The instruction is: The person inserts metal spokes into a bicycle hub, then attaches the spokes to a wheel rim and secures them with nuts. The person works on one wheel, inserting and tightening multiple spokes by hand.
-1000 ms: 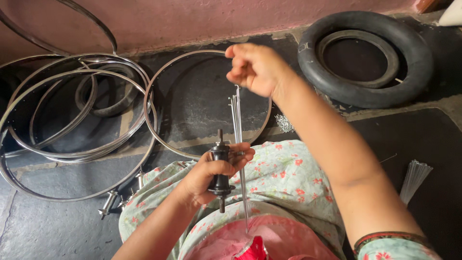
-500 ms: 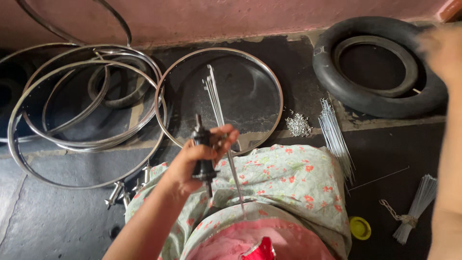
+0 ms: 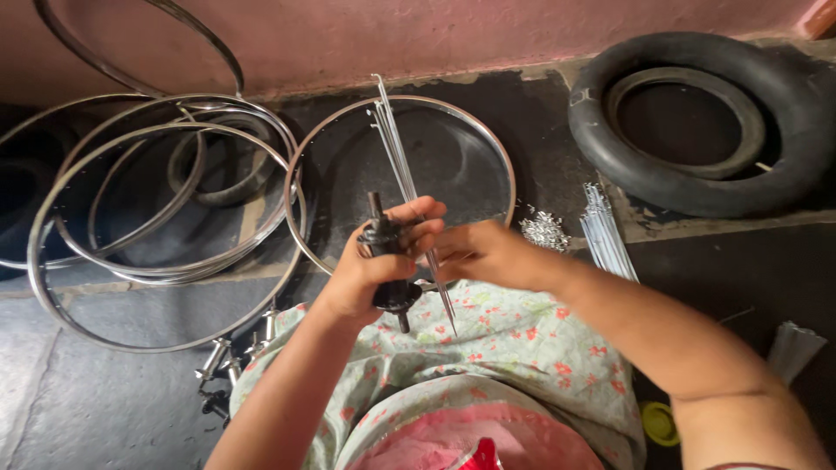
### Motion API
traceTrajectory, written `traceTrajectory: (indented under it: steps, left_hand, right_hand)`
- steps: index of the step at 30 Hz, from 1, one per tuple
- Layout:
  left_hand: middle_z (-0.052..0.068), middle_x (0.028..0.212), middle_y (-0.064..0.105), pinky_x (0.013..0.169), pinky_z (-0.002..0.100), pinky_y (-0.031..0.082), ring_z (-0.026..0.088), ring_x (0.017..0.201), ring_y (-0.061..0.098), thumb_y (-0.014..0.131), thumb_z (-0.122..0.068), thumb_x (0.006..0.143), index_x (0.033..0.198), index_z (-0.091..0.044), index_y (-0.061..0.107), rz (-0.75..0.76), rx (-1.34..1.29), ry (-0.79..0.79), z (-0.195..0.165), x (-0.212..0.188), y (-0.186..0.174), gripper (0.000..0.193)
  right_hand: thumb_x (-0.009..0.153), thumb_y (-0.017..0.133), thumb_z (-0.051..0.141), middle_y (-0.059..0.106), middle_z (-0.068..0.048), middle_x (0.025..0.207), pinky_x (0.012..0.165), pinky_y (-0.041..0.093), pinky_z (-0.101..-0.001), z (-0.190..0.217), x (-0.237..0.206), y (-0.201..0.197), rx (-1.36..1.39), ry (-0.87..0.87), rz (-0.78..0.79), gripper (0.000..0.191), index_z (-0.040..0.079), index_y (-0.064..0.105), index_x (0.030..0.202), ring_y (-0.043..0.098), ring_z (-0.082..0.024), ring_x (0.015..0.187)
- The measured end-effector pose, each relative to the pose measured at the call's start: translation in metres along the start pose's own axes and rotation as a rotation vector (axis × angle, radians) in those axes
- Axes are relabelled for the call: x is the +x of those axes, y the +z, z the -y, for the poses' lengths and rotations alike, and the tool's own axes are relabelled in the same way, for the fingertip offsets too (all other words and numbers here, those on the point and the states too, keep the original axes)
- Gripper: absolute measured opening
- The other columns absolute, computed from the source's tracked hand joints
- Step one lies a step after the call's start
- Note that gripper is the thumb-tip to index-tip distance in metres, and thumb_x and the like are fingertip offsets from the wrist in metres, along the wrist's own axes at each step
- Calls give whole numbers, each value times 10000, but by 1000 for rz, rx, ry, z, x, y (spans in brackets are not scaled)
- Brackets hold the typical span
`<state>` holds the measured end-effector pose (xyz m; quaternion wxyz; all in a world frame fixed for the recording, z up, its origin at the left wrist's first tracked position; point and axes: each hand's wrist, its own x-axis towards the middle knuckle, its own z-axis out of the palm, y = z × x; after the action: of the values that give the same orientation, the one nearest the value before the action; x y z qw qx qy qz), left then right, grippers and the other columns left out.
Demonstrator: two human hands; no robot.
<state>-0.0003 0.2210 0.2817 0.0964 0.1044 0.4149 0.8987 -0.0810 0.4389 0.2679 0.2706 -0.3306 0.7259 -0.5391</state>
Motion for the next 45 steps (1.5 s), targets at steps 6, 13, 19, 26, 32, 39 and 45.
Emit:
traceTrajectory:
  steps: [6,13,19,26,32,39,45]
  left_hand:
    - [125,1291,657,897,348,558,138,1056,645,666,88,733,1489,20,530,-33,132,-20,-3,-3,-15,771]
    - [181,1156,730,867,387,572,264,961,716,596,28,704,1429,-56,478,-367,74,173,44,21,-101,739]
    - [146,1025,669,937,403,545,270,922,666,624,-67,962,1165,-9,508,-624,-619,-27,121,28,-245,241]
    - [120,1125,695,998,378,530,248,1057,683,616,-143,975,1179,-15,593,-674,-504,-3,184,24,-309,242]
    - [72,1163,706,973,349,488,192,1101,661,684,-105,951,1194,-57,645,-586,-278,62,181,34,-317,251]
    - [88,1206,730,979,327,526,155,1074,680,760,87,810,1200,-25,680,-668,147,248,160,36,-291,413]
    - [96,1230,719,938,334,594,177,1103,675,758,120,809,1216,-9,661,-528,278,375,123,29,-229,438]
  right_hand:
    - [948,680,82,760,-49,925,773,583,-295,-16,36,27,74,-13,-25,167,3,732,1085,704,-111,861]
    - [891,752,53,706,-84,916,761,535,-307,-90,82,-37,-364,-237,-547,43,17,764,911,672,-180,890]
    - [870,766,72,739,-77,965,789,568,-291,-203,120,-71,-333,-216,-750,128,15,765,985,722,-181,893]
    - [829,787,91,753,-75,977,801,562,-321,-299,144,-54,-478,-129,-743,81,44,789,894,726,-218,913]
    - [854,786,133,725,-74,954,779,560,-334,-313,144,-57,-504,-162,-773,106,50,776,919,711,-225,877]
    - [881,784,61,720,-80,968,758,549,-304,-269,146,-36,-437,-260,-813,83,35,756,956,700,-197,872]
    - [947,750,-2,698,-48,989,767,541,-230,-138,93,10,-165,-308,-847,139,-8,716,1082,677,-89,872]
